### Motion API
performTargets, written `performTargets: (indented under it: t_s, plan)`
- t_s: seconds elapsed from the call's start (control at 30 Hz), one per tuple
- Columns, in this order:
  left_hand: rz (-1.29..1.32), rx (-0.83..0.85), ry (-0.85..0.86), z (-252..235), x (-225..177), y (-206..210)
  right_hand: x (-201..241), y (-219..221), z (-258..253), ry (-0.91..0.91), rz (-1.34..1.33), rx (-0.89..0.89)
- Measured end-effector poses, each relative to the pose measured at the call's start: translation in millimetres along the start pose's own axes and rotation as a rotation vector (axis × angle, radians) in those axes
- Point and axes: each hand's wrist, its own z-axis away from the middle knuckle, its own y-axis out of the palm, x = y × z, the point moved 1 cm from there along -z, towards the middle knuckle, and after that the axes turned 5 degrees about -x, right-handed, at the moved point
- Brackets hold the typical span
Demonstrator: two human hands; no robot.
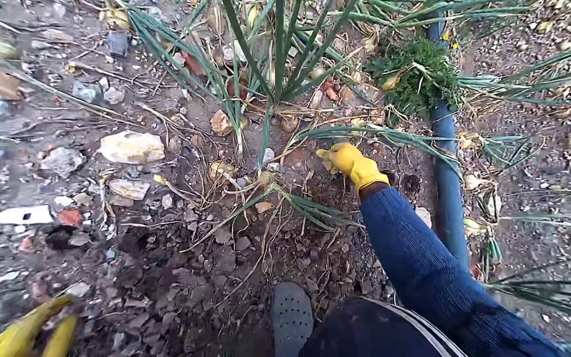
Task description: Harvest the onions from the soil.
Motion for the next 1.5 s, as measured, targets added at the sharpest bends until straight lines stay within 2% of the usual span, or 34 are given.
performTargets:
  t_s: [0.03,0.07,0.1,0.17,0.27,0.37,0.47,0.6,0.67,0.77,0.83,0.97,1.07,1.17,1.37,1.43,1.5]
  plan:
    - [0.047,-0.078,0.184,-17.7,37.0,38.3,1.5,18.2,7.7,0.025,0.085,0.028]
    - [0.107,-0.123,0.234,-32.8,46.6,70.1,5.5,36.1,16.0,0.038,0.198,0.020]
    - [0.152,-0.146,0.241,-44.7,32.8,93.6,10.1,49.9,21.5,0.031,0.289,0.009]
    - [0.231,-0.172,0.243,-58.5,-26.3,124.9,8.3,60.9,19.3,-0.038,0.364,0.033]
    - [0.320,-0.099,0.401,-53.9,-107.5,149.3,-15.3,45.6,15.6,-0.122,0.345,0.223]
    - [0.335,-0.003,0.531,-47.9,-133.8,162.7,-5.6,33.7,22.4,-0.077,0.500,0.201]
    - [0.322,0.002,0.481,-44.8,-109.2,172.8,4.7,34.7,37.0,-0.117,0.443,0.039]
    - [0.306,0.048,0.292,-38.8,-53.4,173.1,-23.3,43.1,31.1,-0.301,-0.157,-0.027]
    - [0.336,0.091,0.198,-39.6,-39.6,168.9,-34.8,52.9,28.3,-0.380,-0.361,0.042]
    - [0.333,0.086,0.156,-44.6,-39.6,166.1,-38.1,63.3,23.3,-0.378,-0.571,0.292]
    - [0.315,0.063,0.192,-50.4,-51.4,165.4,-34.9,58.5,13.8,-0.381,-0.454,0.317]
    - [0.278,0.046,0.311,-64.8,-88.4,158.6,-5.5,59.1,5.5,-0.538,0.201,0.113]
    - [0.254,0.014,0.383,-72.1,-103.6,147.8,4.5,60.1,4.7,-0.565,0.391,0.076]
    - [0.237,-0.017,0.365,-70.4,-91.9,137.8,4.9,62.3,4.9,-0.533,0.348,0.053]
    - [0.246,-0.013,0.182,-56.4,-23.8,129.3,-1.0,66.7,6.0,-0.489,0.239,0.001]
    - [0.265,-0.012,0.119,-52.0,-3.0,129.2,-4.2,50.9,13.4,-0.461,0.149,-0.086]
    - [0.311,-0.015,0.052,-48.7,11.5,129.8,-16.7,5.3,26.5,-0.407,0.052,-0.260]
